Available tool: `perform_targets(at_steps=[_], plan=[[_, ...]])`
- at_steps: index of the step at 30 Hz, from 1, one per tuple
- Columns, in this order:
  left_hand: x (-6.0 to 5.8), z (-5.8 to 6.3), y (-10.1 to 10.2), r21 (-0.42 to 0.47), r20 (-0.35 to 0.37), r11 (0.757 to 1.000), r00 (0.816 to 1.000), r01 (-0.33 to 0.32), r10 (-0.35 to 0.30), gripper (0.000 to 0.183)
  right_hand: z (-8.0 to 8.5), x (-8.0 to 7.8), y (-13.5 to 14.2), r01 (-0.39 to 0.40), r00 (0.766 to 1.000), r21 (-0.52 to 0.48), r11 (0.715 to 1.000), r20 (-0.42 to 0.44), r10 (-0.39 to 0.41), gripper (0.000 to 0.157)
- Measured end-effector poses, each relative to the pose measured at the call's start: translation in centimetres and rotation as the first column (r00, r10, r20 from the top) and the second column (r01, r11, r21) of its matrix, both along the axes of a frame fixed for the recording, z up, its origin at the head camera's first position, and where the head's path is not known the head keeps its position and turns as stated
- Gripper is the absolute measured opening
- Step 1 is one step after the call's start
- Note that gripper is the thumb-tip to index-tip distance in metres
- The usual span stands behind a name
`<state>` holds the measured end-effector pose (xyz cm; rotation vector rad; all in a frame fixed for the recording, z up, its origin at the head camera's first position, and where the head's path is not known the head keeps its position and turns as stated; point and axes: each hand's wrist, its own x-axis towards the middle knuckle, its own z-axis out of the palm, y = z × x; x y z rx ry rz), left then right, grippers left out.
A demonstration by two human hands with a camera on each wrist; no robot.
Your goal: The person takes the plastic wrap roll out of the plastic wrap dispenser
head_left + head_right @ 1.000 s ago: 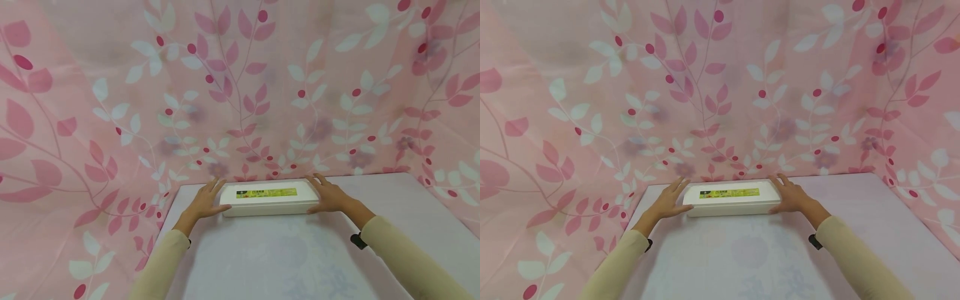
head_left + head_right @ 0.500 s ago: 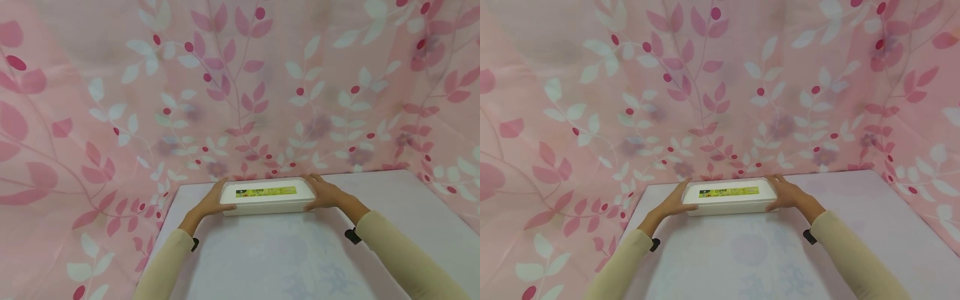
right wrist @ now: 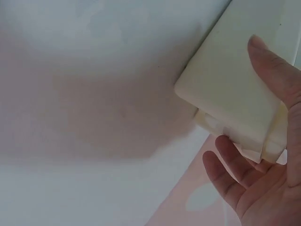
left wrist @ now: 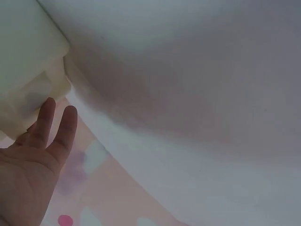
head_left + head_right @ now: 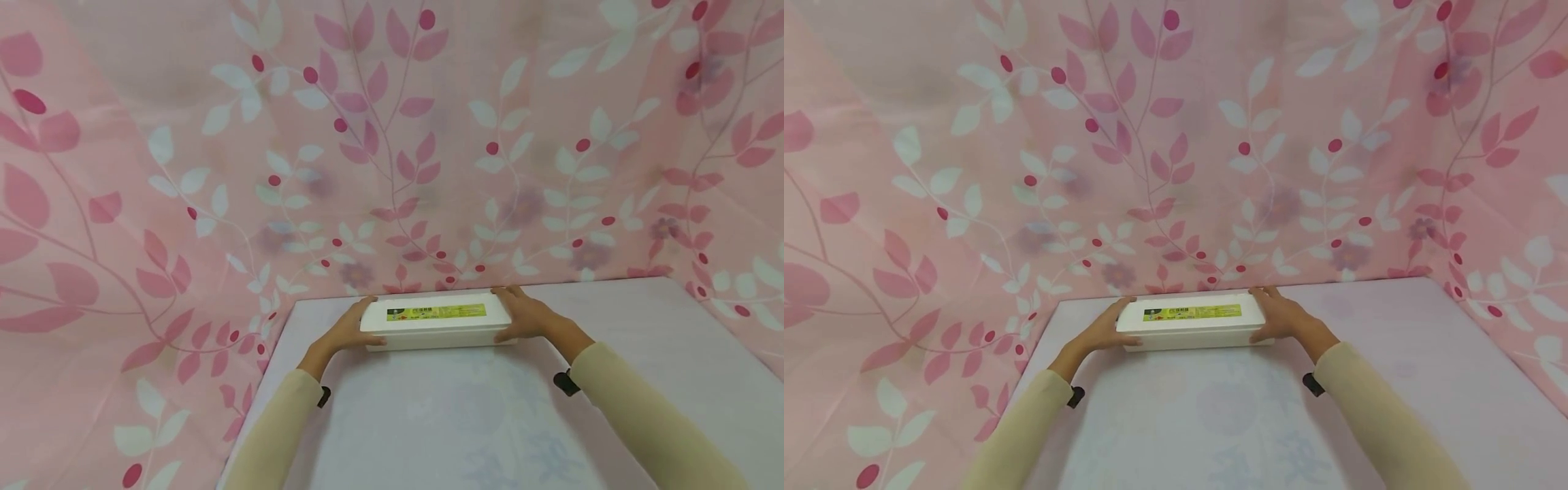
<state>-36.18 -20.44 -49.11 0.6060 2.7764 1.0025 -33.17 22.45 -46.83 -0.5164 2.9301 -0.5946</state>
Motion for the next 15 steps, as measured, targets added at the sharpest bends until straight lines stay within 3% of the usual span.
perform_targets(at_steps=[7,15], plan=[[-0.29,0.07,0.1,0.034,0.039,0.999,0.999,-0.001,-0.001,0.115,-0.28,-0.64,-0.65,0.036,0.997,0.021,0.999,0.071,-0.037,0.115],[-0.53,0.41,0.2,0.047,0.032,0.998,0.998,0.047,-0.048,0.114,0.17,-1.01,-0.96,0.038,0.997,0.071,0.997,0.058,-0.042,0.116]])
